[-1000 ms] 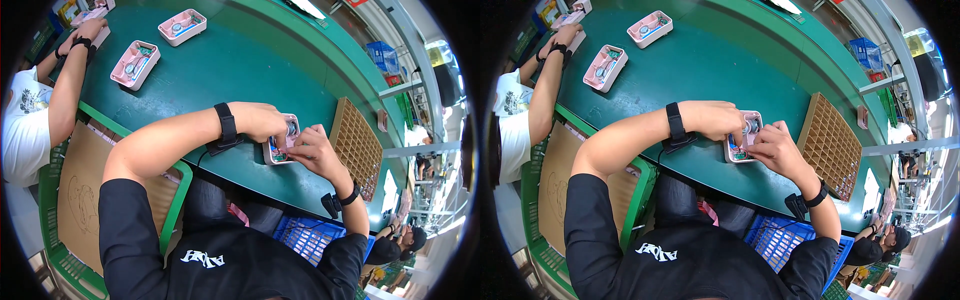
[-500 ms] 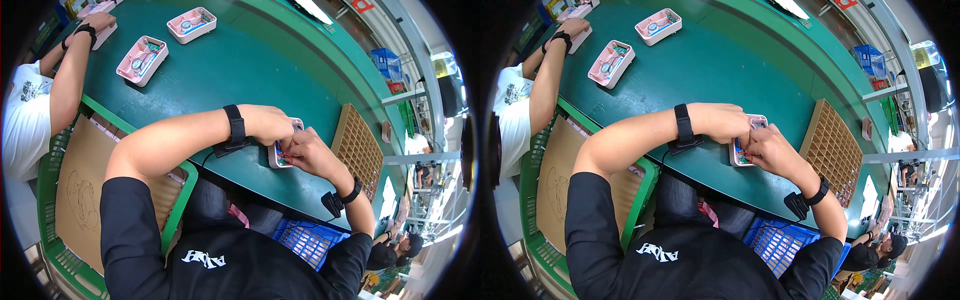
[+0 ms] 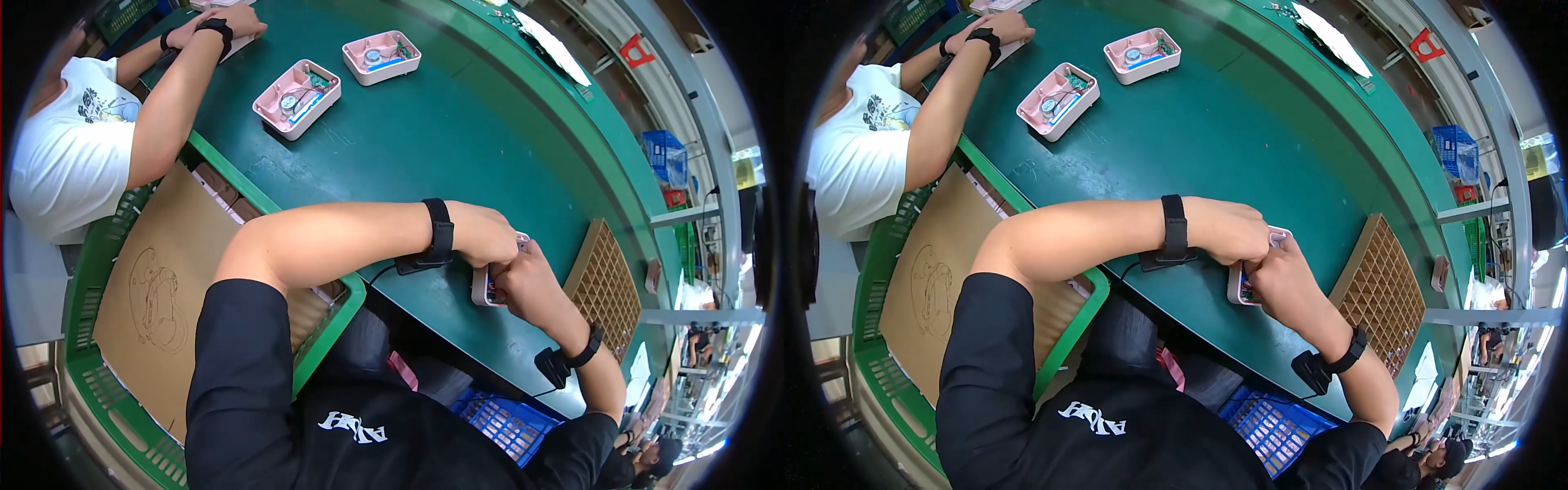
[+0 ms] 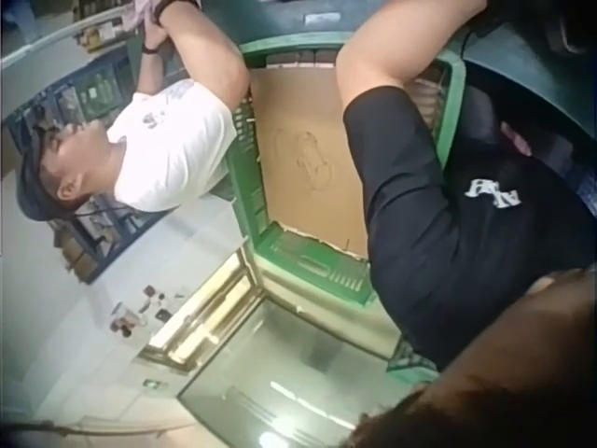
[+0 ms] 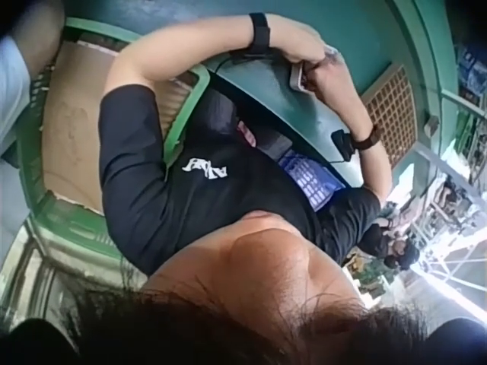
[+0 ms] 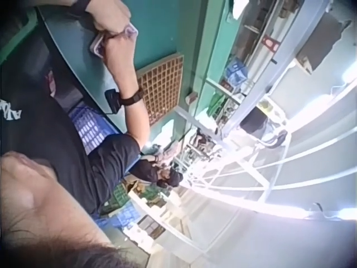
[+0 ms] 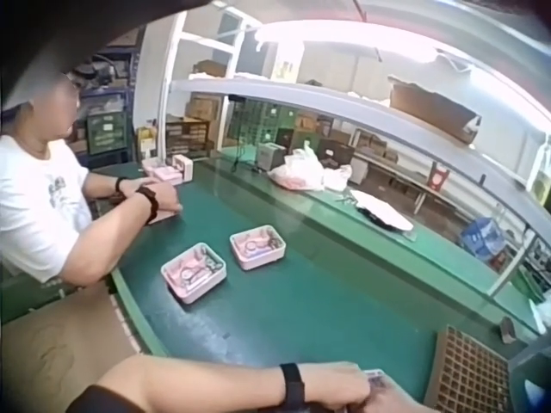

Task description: The person picks up a speaker and places it into a pink plastic housing, then inserts two wires into the assembly. They press the components into place within the housing and set the finished unit aside on the table.

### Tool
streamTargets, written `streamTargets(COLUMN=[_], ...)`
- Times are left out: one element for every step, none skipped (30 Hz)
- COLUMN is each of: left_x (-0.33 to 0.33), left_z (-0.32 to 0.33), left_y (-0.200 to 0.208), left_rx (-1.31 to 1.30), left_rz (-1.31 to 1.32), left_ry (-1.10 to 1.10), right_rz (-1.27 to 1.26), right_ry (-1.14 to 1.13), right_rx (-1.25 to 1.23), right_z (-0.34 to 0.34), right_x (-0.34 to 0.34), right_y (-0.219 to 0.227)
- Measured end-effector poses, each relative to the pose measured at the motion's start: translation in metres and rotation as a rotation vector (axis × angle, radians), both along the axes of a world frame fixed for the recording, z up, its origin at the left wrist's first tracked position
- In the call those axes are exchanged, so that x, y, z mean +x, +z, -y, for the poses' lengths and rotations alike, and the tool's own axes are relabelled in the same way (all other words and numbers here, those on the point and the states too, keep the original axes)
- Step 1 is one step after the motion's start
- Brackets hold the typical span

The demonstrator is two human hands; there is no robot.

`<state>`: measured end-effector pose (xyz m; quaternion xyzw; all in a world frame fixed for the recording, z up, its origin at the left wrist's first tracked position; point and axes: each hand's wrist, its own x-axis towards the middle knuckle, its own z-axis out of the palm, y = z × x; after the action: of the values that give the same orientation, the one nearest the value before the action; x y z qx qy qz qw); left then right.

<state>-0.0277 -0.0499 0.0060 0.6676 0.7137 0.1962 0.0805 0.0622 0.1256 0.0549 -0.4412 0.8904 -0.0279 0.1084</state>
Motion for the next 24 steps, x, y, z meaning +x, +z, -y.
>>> streamTargets(left_x=[0.0, 0.001, 0.001, -0.001, -0.003, -0.002, -0.004, -0.008, -0.008, -0.007, -0.008, -0.012, -0.014, -0.013, -0.011, -0.01, -0.009, -0.01, -0.008, -0.007, -0.006, -0.005, -0.005, -0.006], left_z=[-0.002, -0.004, -0.007, -0.007, -0.008, -0.012, -0.014, -0.013, -0.014, -0.015, -0.012, -0.008, -0.007, -0.008, -0.008, -0.008, -0.007, -0.008, -0.007, -0.006, -0.006, -0.005, -0.004, -0.005], left_y=[-0.001, -0.002, -0.004, -0.002, 0.0, -0.001, -0.002, -0.003, -0.006, -0.008, -0.009, -0.006, -0.003, -0.003, -0.003, -0.003, -0.003, -0.002, 0.0, 0.001, 0.003, 0.004, 0.004, 0.008], left_rx=[0.003, 0.005, 0.003, -0.009, -0.021, -0.03, -0.031, -0.02, -0.003, 0.001, -0.004, -0.011, -0.018, -0.015, -0.036, -0.057, -0.078, -0.074, -0.087, -0.1, -0.112, -0.11, -0.129, -0.147], left_rz=[-0.015, -0.029, -0.026, -0.029, -0.032, -0.029, -0.022, -0.05, -0.076, -0.069, -0.022, 0.015, 0.051, 0.045, 0.061, 0.078, 0.096, 0.092, 0.088, 0.084, 0.082, 0.088, 0.072, 0.05], left_ry=[-0.019, -0.041, -0.052, -0.057, -0.066, -0.082, -0.107, -0.109, -0.118, -0.149, -0.159, -0.159, -0.155, -0.161, -0.149, -0.135, -0.118, -0.115, -0.116, -0.118, -0.119, -0.116, -0.114, -0.114], right_rz=[-0.089, -0.177, -0.264, -0.262, -0.298, -0.327, -0.357, -0.35, -0.255, -0.162, -0.16, -0.109, -0.059, -0.008, -0.014, 0.005, 0.025, 0.046, 0.049, 0.053, 0.057, 0.062, 0.068, 0.049], right_ry=[-0.005, -0.012, -0.022, -0.035, -0.045, -0.062, -0.08, -0.105, -0.12, -0.134, -0.157, -0.182, -0.204, -0.22, -0.222, -0.235, -0.245, -0.254, -0.251, -0.249, -0.247, -0.246, -0.244, -0.236], right_rx=[0.024, 0.049, 0.075, 0.071, 0.05, 0.033, 0.017, 0.021, -0.004, -0.031, -0.027, -0.079, -0.131, -0.182, -0.179, -0.23, -0.281, -0.331, -0.33, -0.317, -0.303, -0.289, -0.286, -0.284], right_z=[-0.001, -0.002, -0.003, -0.003, -0.002, -0.004, -0.006, -0.009, -0.013, -0.018, -0.021, -0.023, -0.024, -0.026, -0.029, -0.032, -0.035, -0.037, -0.037, -0.037, -0.036, -0.035, -0.033, -0.033], right_x=[0.004, 0.008, 0.013, 0.016, 0.015, 0.018, 0.021, 0.019, 0.016, 0.017, 0.021, 0.02, 0.019, 0.02, 0.022, 0.024, 0.026, 0.025, 0.026, 0.026, 0.026, 0.025, 0.025, 0.024], right_y=[-0.003, -0.007, -0.011, -0.013, -0.015, -0.018, -0.019, -0.018, -0.018, -0.018, -0.019, -0.017, -0.016, -0.015, -0.015, -0.018, -0.02, -0.02, -0.02, -0.018, -0.017, -0.017, -0.016, -0.012])
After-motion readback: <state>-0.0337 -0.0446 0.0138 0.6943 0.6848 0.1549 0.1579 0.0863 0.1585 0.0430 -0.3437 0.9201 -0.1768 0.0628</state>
